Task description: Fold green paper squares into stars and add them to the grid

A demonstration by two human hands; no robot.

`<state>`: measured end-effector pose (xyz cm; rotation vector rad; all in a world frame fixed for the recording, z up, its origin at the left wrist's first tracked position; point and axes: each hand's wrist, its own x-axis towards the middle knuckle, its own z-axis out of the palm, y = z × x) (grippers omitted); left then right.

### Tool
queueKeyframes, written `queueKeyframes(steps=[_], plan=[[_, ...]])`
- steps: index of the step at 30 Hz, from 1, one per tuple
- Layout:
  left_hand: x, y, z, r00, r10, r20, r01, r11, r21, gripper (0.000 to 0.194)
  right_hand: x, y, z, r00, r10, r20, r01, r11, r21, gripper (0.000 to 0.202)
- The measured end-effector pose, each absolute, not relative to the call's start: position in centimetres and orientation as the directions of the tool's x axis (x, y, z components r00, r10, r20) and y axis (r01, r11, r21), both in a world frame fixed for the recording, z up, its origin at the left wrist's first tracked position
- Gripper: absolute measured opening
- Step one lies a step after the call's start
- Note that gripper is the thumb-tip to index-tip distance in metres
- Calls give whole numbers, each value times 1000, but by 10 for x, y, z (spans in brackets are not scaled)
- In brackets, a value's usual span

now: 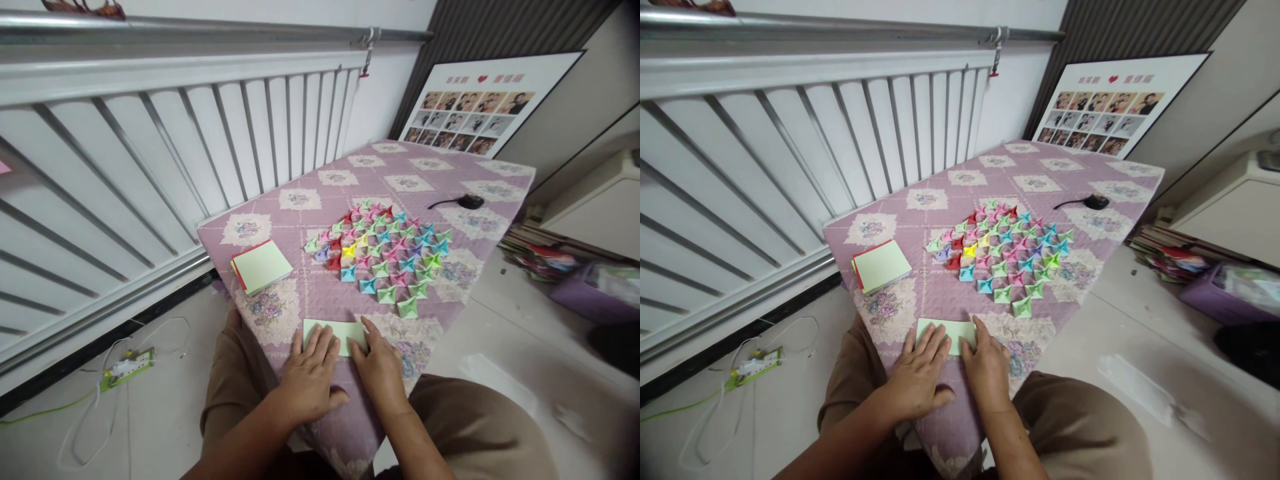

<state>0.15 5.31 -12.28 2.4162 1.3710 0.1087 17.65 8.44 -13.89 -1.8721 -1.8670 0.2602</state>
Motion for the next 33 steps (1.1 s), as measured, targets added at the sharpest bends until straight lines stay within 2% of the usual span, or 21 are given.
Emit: queueKeyframes(steps=[13, 22, 33], plan=[[4, 54, -122, 502, 844, -190, 842, -428, 328, 87, 176, 82, -143, 41, 974, 223, 917, 52, -396, 49], [5, 54, -118, 487, 844, -225, 857, -412, 310, 86, 181, 78, -140, 141, 965, 223, 875, -16, -484, 50], [6, 54, -116, 472, 853, -223, 864, -399, 307, 84, 186, 78, -142, 131, 963, 234, 910, -23, -413, 44]])
